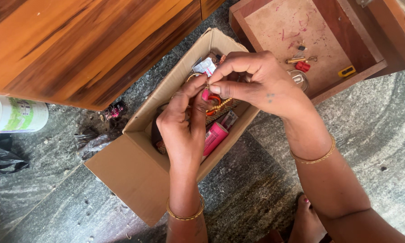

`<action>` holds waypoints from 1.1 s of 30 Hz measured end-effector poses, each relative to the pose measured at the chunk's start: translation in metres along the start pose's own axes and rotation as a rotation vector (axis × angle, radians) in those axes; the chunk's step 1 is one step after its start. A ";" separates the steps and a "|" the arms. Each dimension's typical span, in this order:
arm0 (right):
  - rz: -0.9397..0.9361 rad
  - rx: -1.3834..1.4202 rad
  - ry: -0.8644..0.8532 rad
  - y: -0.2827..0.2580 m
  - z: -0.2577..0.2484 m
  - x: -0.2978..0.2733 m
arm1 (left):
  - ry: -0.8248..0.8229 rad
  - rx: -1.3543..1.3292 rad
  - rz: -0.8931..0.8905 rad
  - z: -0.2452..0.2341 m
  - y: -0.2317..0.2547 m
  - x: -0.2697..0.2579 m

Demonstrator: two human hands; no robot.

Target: The person sorts through jewelry and small items in a cardboard box and then wipes the wooden exterior of a drawer with a cloth.

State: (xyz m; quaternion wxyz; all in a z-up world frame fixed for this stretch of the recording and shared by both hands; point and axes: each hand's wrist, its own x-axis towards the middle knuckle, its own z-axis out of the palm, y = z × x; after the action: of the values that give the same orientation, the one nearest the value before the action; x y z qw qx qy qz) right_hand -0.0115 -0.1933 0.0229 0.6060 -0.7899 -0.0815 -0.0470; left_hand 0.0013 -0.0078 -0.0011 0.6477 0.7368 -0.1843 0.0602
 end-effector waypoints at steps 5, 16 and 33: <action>-0.178 -0.201 0.008 -0.007 0.001 0.001 | -0.017 0.064 0.005 -0.002 -0.004 0.001; -0.363 -0.493 0.080 -0.011 0.013 0.001 | -0.079 -0.348 -0.255 -0.006 -0.036 0.005; -0.409 -0.520 0.205 0.017 0.012 -0.006 | -0.083 -0.424 -0.186 0.016 -0.057 0.007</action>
State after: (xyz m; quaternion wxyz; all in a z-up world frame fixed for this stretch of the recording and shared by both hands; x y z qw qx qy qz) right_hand -0.0141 -0.1865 0.0027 0.3674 -0.8764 -0.1623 -0.2658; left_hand 0.0251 -0.0194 -0.0545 0.7826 0.5999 -0.1507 -0.0702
